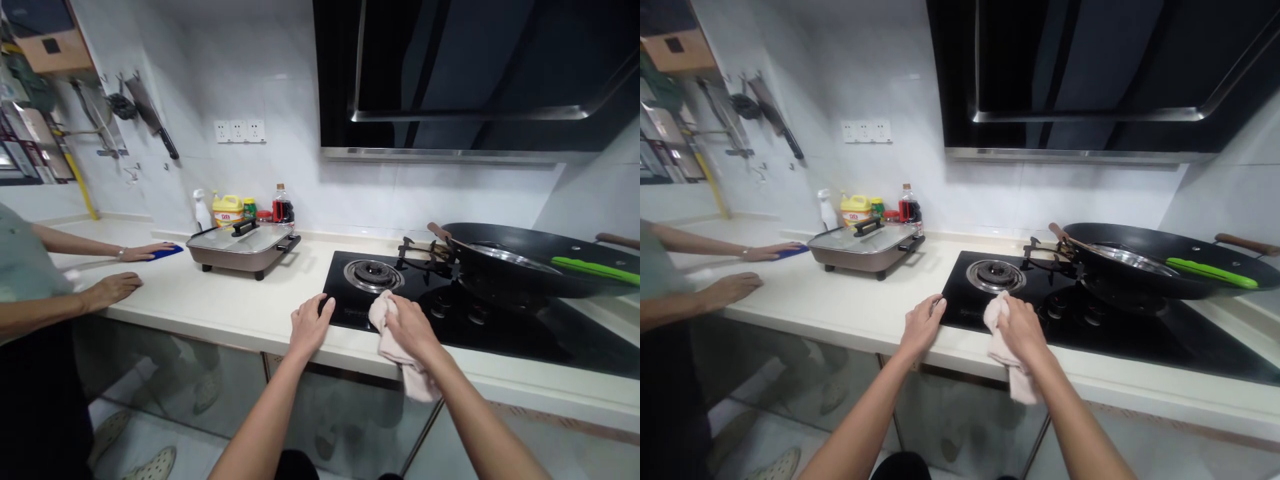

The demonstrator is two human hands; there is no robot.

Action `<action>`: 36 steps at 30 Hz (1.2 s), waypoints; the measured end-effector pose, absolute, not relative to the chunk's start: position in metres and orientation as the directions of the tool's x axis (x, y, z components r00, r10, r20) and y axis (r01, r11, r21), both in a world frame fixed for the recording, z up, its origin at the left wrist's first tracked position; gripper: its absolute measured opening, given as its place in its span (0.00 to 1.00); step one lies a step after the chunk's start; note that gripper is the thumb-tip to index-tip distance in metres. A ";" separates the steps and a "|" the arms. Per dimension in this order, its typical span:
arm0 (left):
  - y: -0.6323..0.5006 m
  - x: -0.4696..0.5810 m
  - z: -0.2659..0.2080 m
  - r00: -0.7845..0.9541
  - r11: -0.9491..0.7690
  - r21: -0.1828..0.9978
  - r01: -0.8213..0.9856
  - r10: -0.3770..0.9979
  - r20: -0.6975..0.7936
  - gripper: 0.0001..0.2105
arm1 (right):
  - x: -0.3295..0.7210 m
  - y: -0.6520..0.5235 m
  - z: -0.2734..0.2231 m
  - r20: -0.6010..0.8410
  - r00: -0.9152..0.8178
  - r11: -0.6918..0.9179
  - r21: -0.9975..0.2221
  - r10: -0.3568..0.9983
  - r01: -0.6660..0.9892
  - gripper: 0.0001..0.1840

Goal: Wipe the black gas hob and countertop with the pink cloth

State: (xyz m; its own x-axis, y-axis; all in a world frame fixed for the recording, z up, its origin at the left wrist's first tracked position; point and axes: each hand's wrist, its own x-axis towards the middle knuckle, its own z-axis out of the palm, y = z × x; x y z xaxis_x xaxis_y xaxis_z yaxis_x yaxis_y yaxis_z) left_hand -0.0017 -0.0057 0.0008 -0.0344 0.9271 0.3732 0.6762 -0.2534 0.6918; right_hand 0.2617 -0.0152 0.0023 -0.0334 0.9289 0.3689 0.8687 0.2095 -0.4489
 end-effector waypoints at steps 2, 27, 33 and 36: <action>-0.005 -0.002 -0.001 -0.045 -0.247 0.698 0.672 0.927 0.372 0.23 | 0.228 -0.008 0.006 0.375 -0.069 0.244 -0.440 0.924 0.864 0.28; -0.027 -0.002 0.011 0.221 -0.445 0.413 0.795 0.846 0.486 0.29 | 0.394 -0.098 -0.073 0.709 0.054 0.223 -0.293 0.704 0.930 0.25; -0.046 0.037 0.015 0.245 -0.355 0.331 0.874 0.911 0.331 0.38 | 0.381 -0.112 -0.103 0.823 0.153 -0.033 -0.161 0.547 0.986 0.30; -0.055 0.070 0.003 0.309 -0.432 0.348 0.832 0.882 0.355 0.38 | 0.371 -0.108 -0.101 0.858 0.204 -0.091 -0.182 0.471 0.979 0.28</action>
